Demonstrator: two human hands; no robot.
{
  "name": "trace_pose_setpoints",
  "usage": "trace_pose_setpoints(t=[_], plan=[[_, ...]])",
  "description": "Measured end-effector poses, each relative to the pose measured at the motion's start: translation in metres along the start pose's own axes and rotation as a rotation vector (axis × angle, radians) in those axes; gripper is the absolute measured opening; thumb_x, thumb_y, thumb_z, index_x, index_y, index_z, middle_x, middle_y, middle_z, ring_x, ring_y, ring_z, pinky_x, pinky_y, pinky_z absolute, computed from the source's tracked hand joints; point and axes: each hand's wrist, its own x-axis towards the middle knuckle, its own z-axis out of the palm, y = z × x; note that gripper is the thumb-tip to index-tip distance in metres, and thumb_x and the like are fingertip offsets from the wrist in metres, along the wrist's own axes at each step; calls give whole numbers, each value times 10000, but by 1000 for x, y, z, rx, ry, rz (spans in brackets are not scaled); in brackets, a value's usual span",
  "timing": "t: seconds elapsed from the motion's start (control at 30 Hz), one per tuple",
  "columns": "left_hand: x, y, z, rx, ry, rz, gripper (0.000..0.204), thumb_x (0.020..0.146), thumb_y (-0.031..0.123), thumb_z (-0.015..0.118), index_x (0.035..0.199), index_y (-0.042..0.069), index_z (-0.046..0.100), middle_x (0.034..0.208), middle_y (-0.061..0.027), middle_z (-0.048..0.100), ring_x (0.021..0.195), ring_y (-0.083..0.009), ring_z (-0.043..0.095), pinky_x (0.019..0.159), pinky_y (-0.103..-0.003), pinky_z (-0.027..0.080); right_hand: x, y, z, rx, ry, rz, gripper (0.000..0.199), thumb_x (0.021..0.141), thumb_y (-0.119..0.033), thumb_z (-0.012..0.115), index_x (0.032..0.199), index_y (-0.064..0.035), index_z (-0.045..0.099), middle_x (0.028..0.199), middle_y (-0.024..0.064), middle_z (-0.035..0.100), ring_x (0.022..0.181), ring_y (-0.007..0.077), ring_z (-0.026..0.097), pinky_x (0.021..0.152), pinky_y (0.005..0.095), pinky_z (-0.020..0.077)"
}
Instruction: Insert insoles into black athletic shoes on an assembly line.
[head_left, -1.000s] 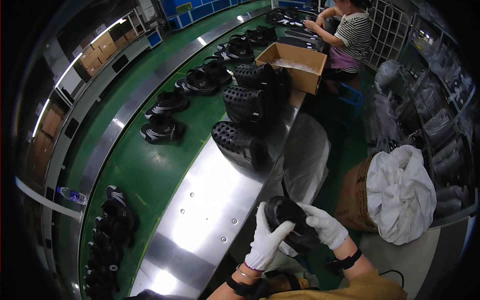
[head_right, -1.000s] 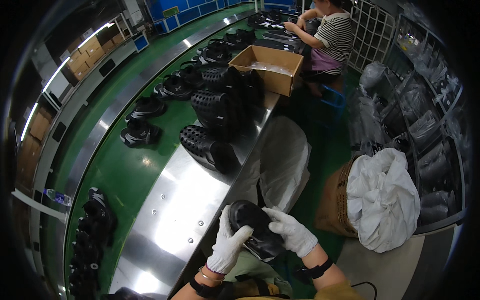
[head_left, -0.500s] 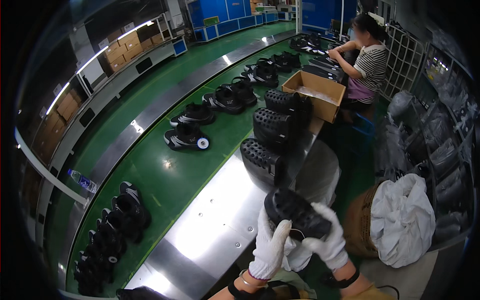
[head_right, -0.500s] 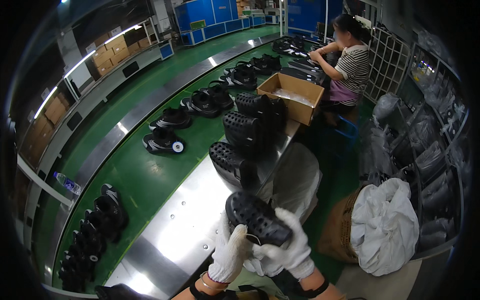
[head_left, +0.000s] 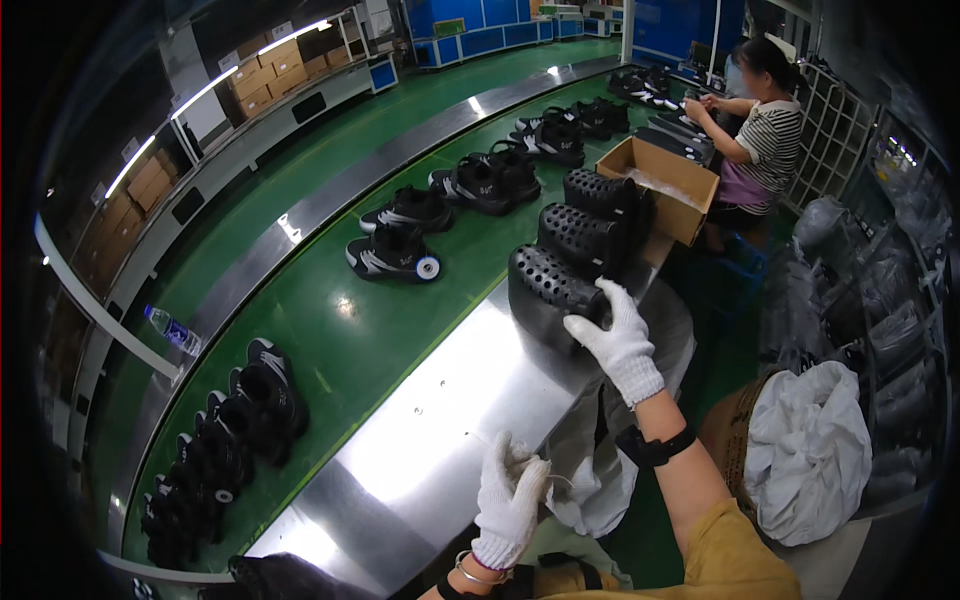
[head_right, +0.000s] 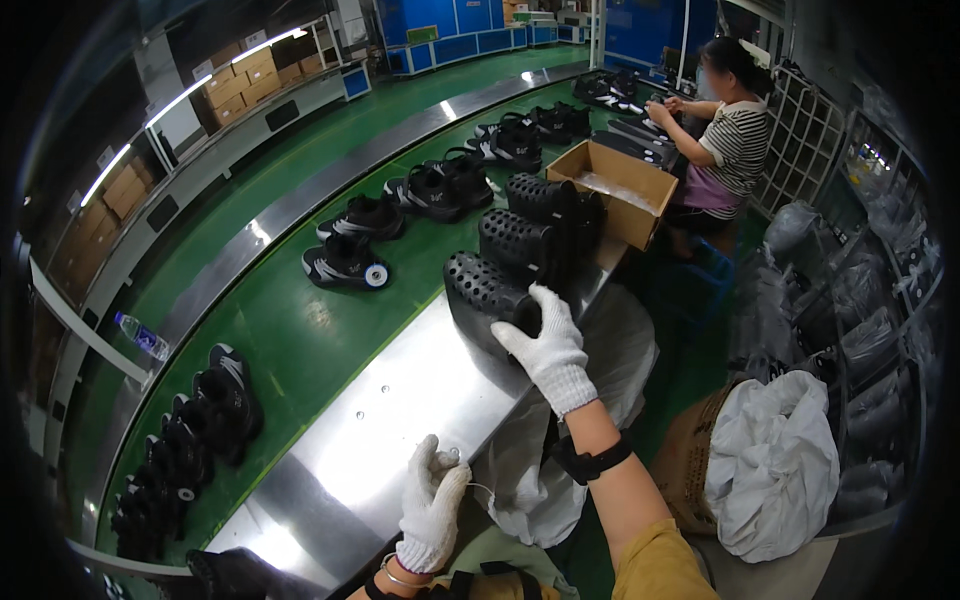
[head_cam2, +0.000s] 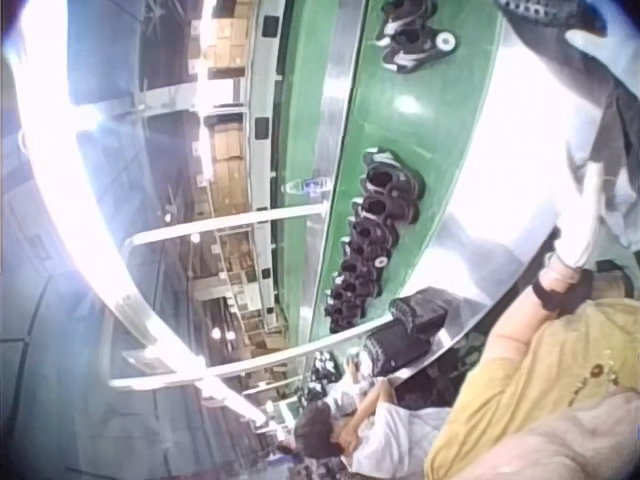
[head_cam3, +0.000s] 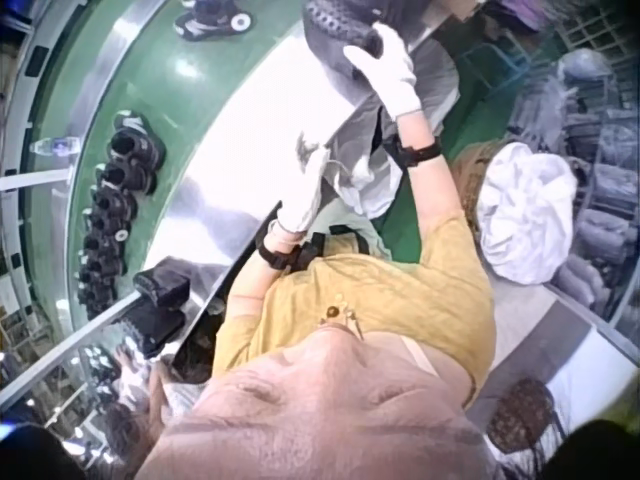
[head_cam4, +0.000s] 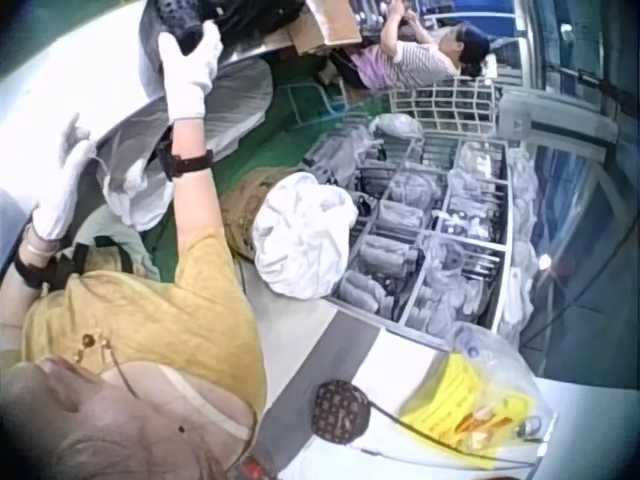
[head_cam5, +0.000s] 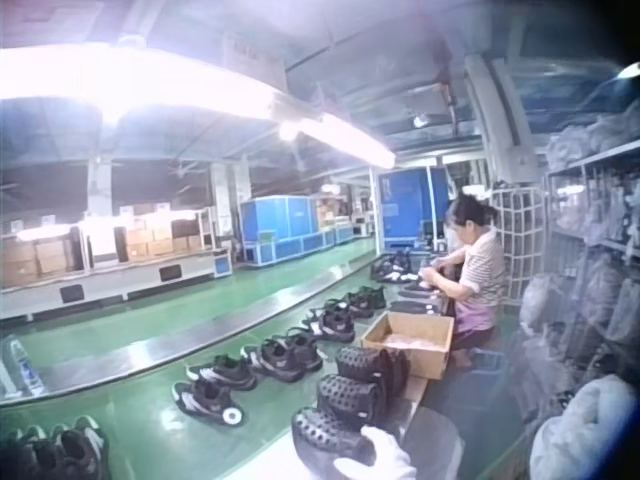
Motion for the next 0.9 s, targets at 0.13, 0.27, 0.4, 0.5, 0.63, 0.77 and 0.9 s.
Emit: trace_pose_setpoints(t=[0.13,0.27,0.4,0.5,0.63,0.77,0.9], plan=[[-1,-7,-4,91,-11,10,599,949,35,622,1471,-46,341,1133,-127,563,1031,-189,573,919,-311,493,-15,3,-26,196,22,18,805,783,-309,847,1430,-32,456,1414,211,492,1284,343,528,1083,422,447],[-3,-21,-14,64,-5,-10,524,971,67,599,1434,-62,389,1093,-131,584,945,-183,618,809,-274,543,-61,36,-70,210,109,89,535,852,-186,789,1305,-9,567,1292,169,611,1155,290,633,989,374,522],[-12,-15,-50,144,173,-94,356,981,138,616,1281,-50,583,1028,-105,667,808,-136,646,701,-251,541,-141,91,-75,1,-114,318,415,870,-180,755,1215,9,625,1196,163,680,1092,270,668,962,379,522],[-14,-26,-65,233,91,-126,250,986,159,610,1165,-8,661,950,-87,685,787,-128,656,690,-273,541,-211,112,-94,153,-195,527,390,888,-92,724,1240,32,608,1187,159,681,1097,216,657,973,345,521],[-15,-22,-49,501,44,151,249,995,214,610,1124,12,680,969,-114,704,832,-153,662,774,-299,540,-276,172,-89,75,-338,666,292,891,-22,649,1178,28,618,919,86,669,656,117,579,555,270,476],[-35,-21,-58,464,92,147,271,984,238,621,1114,7,679,1072,-154,707,1005,-253,683,901,-336,527,-268,215,-47,44,-433,647,296,872,-25,657,1158,41,622,965,102,672,742,143,607,635,285,501],[-48,-12,-74,469,180,158,233,977,188,629,1111,4,677,1062,-147,710,992,-251,689,881,-326,536,-230,213,-16,-3,-475,514,367,867,-21,667,1223,41,600,1105,131,652,1004,213,620,920,328,491]])
